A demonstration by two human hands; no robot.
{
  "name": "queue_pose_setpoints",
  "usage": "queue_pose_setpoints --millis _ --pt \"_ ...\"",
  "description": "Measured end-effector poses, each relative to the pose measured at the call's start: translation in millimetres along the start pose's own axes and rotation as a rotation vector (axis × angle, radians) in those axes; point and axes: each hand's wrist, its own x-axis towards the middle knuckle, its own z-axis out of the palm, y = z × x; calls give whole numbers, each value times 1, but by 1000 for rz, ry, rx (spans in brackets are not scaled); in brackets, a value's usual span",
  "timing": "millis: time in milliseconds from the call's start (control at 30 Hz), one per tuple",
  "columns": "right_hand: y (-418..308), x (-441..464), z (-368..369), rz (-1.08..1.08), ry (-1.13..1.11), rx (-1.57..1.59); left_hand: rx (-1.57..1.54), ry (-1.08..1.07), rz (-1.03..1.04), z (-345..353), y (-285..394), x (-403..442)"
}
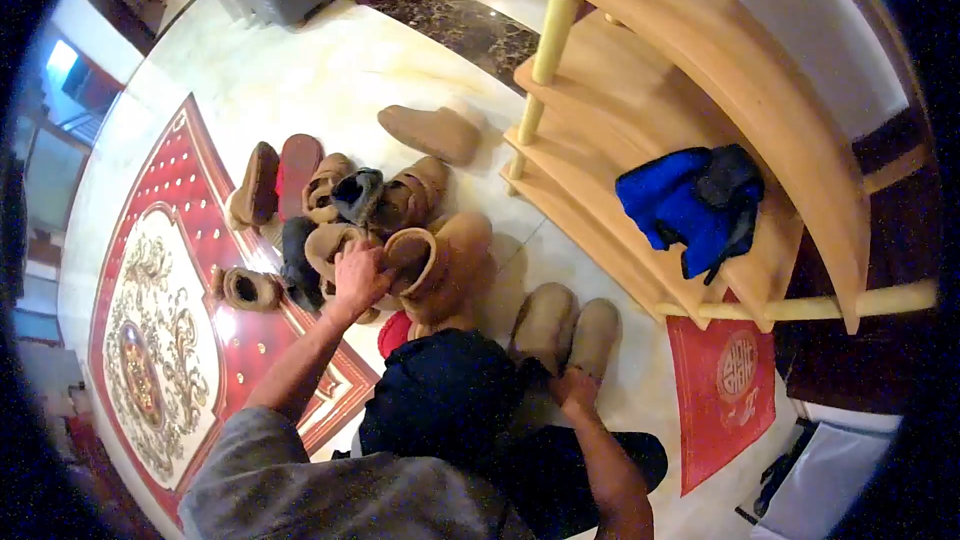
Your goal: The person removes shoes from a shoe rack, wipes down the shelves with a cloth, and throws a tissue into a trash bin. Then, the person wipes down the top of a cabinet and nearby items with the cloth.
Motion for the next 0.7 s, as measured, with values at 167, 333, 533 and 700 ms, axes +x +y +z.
queue_pose_setpoints --millis 167,333,533,700 --pt "-2 14 -8 -114 137 61 97 2 -123 3 -17 -11" --pt "-59 9 -53 -274 380 256 -271 -27 -189 27 -18 -34" --pt "-114 -4 -118 -470 290 414 -393 69 -241 -57 -11 -43" --pt "-181 -21 -163 -628 266 528 -191 500 38 -168 -24 -33"
